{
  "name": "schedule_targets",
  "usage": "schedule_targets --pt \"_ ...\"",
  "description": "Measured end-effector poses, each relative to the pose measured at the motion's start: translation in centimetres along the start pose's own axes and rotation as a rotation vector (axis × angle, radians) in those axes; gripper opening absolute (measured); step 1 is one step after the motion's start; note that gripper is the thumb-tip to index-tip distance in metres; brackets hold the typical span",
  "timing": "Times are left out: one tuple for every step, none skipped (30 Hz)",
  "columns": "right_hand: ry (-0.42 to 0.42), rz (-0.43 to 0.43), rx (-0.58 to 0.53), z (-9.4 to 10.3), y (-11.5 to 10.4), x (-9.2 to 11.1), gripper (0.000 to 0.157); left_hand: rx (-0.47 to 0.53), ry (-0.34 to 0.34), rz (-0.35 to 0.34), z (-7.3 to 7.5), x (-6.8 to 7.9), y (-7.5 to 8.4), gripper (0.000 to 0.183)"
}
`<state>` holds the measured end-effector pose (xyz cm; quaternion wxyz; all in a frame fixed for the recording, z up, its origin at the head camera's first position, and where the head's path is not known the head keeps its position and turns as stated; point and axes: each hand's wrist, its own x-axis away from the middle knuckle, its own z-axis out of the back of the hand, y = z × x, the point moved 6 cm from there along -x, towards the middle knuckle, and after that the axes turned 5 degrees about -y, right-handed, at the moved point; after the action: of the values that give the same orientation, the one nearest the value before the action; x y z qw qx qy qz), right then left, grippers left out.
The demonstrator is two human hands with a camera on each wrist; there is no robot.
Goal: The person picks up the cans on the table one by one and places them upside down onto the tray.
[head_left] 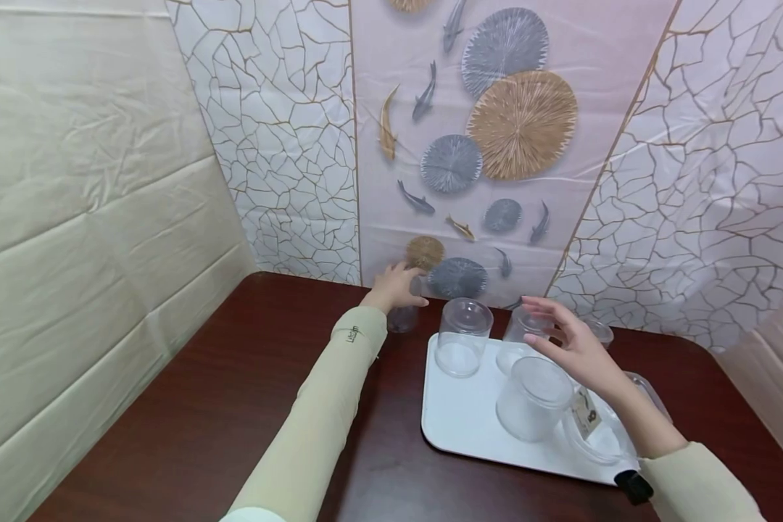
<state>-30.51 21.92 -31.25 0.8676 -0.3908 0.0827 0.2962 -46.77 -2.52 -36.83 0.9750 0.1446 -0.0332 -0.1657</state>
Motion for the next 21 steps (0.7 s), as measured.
schedule_targets --pt "0.003 0.003 -0.003 0.0 -0.1 0.0 0.051 -0.013 -0.004 0.008 -0.1 0.0 -0.1 0.064" --pt "0.006 0.006 -0.003 0.0 -0.1 0.0 0.051 -0.022 -0.009 0.013 -0.2 0.1 -0.2 0.064" --pt "0.008 0.01 -0.004 0.0 -0.1 0.1 0.051 -0.029 -0.015 0.017 -0.3 0.1 -0.2 0.064" --pt "0.01 0.012 -0.004 0.0 -0.2 0.1 0.051 -0.038 -0.02 0.021 -0.4 0.1 -0.3 0.063" --pt "0.011 0.012 -0.004 0.0 -0.2 0.1 0.051 -0.042 -0.026 0.025 -0.5 0.2 -0.3 0.061" --pt "0.011 0.012 -0.006 -0.1 -0.2 0.1 0.051 -0.045 -0.032 0.03 -0.5 0.2 -0.4 0.06" --pt "0.01 0.011 -0.006 -0.1 -0.2 0.1 0.051 -0.045 -0.037 0.033 -0.6 0.2 -0.4 0.058" --pt "0.011 0.01 -0.006 -0.1 -0.1 0.1 0.051 -0.044 -0.041 0.037 -0.6 0.2 -0.4 0.056" --pt "0.012 0.009 -0.007 -0.1 -0.1 0.2 0.051 -0.043 -0.043 0.04 -0.6 0.1 -0.5 0.054" --pt "0.013 0.007 -0.007 -0.1 0.0 0.2 0.051 -0.04 -0.046 0.041 -0.6 0.1 -0.5 0.052" --pt "0.014 0.006 -0.01 -0.2 0.0 0.2 0.051 -0.037 -0.05 0.042 -0.5 0.1 -0.5 0.051" --pt "0.013 0.009 -0.01 -0.2 0.0 0.2 0.051 -0.038 -0.049 0.042 -0.4 0.1 -0.5 0.05" --pt "0.013 0.011 -0.009 -0.2 0.1 0.2 0.051 -0.041 -0.049 0.04 -0.3 0.1 -0.5 0.05" --pt "0.012 0.014 -0.009 -0.2 0.1 0.1 0.051 -0.048 -0.048 0.039 -0.2 0.1 -0.5 0.049" --pt "0.01 0.017 -0.01 -0.3 0.1 0.1 0.051 -0.054 -0.047 0.036 0.0 0.1 -0.5 0.049" --pt "0.008 0.021 -0.011 -0.3 0.1 0.0 0.051 -0.059 -0.044 0.032 0.1 0.1 -0.5 0.048" --pt "0.005 0.025 -0.013 -0.3 0.1 -0.1 0.051 -0.065 -0.041 0.028 0.3 0.1 -0.5 0.048" --pt "0.002 0.026 -0.011 -0.4 0.1 -0.2 0.051 -0.073 -0.037 0.024 0.5 0.1 -0.5 0.048" --pt "0.0 0.023 -0.01 -0.4 0.2 -0.2 0.051 -0.077 -0.034 0.02 0.7 0.2 -0.6 0.047" --pt "-0.002 0.021 -0.009 -0.4 0.1 -0.3 0.051 -0.08 -0.032 0.017 0.8 0.2 -0.6 0.047" --pt "-0.002 0.02 -0.01 -0.4 0.1 -0.4 0.051 -0.083 -0.03 0.013 1.0 0.2 -0.6 0.048"
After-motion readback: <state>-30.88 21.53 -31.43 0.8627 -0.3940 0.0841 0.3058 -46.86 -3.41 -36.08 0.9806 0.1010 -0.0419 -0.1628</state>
